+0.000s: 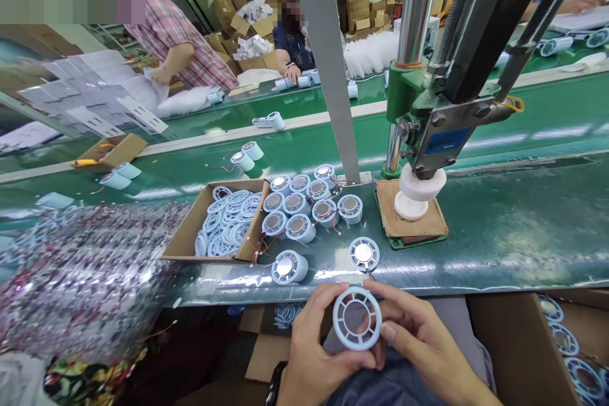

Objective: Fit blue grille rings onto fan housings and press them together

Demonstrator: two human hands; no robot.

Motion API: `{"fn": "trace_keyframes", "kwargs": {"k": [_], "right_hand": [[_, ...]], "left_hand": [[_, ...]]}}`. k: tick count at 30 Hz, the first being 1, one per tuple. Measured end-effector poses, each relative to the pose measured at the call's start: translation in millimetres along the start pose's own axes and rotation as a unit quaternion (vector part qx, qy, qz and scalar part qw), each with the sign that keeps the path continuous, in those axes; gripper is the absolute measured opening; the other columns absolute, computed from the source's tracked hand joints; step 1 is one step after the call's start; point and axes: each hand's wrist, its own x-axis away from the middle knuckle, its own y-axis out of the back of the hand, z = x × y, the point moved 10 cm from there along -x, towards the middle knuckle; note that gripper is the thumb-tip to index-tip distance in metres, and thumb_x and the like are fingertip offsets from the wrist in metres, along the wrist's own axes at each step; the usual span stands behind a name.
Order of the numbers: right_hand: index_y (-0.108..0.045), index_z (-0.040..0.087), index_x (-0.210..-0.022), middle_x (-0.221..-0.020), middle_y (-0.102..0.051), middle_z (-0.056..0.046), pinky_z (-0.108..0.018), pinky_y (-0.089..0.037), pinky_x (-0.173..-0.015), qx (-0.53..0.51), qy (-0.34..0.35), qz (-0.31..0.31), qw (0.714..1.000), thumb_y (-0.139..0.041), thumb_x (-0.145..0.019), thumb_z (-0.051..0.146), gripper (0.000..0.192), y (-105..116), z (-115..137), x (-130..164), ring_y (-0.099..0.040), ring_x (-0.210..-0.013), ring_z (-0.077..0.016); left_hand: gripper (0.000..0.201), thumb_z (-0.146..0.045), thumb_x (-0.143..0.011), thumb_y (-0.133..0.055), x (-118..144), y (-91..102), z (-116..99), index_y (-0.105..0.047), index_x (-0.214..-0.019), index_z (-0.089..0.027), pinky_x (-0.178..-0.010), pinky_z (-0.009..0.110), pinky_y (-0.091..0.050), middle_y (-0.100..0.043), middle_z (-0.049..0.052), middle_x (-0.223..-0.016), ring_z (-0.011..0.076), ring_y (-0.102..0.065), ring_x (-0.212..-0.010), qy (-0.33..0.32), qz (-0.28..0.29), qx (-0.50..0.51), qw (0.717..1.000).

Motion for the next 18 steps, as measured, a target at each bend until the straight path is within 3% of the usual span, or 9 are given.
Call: {"fn": "trace_keyframes", "kwargs": {"k": [10,18], "right_hand": [[-0.067,0.031,-0.135,-0.076,-0.073,-0.001,-0.023,-0.059,-0.065,0.038,0.003,-0.005,0.999,-0.066,-0.099,0.037,0.037,2.7,-0.8,-0.7,-0.068,-0.063,-0.0106],[-0.066,0.031,-0.137,-0.087,-0.075,-0.004,-0.022,-0.058,-0.064,0.037,0.002,-0.003,0.999,-0.07,-0.096,0.037,0.042,2.0,-1.2,0.2,-0.067,-0.066,-0.0103]], "left_hand": [[0.068,-0.075,-0.066,-0.078,-3.7,2.0,1.9,-0.071,-0.111,-0.025,-0.075,0.029,-0.065,-0.08,0.004,-0.098,0.0228,-0.078,-0.084,0.017,-0.009,-0.013,1.0],[0.071,-0.076,-0.064,-0.079,-2.7,1.2,5.2,-0.073,-0.107,-0.021,-0.074,0.033,-0.066,-0.08,0.008,-0.096,0.0264,-0.078,-0.083,0.034,0.001,-0.022,0.999]]}}
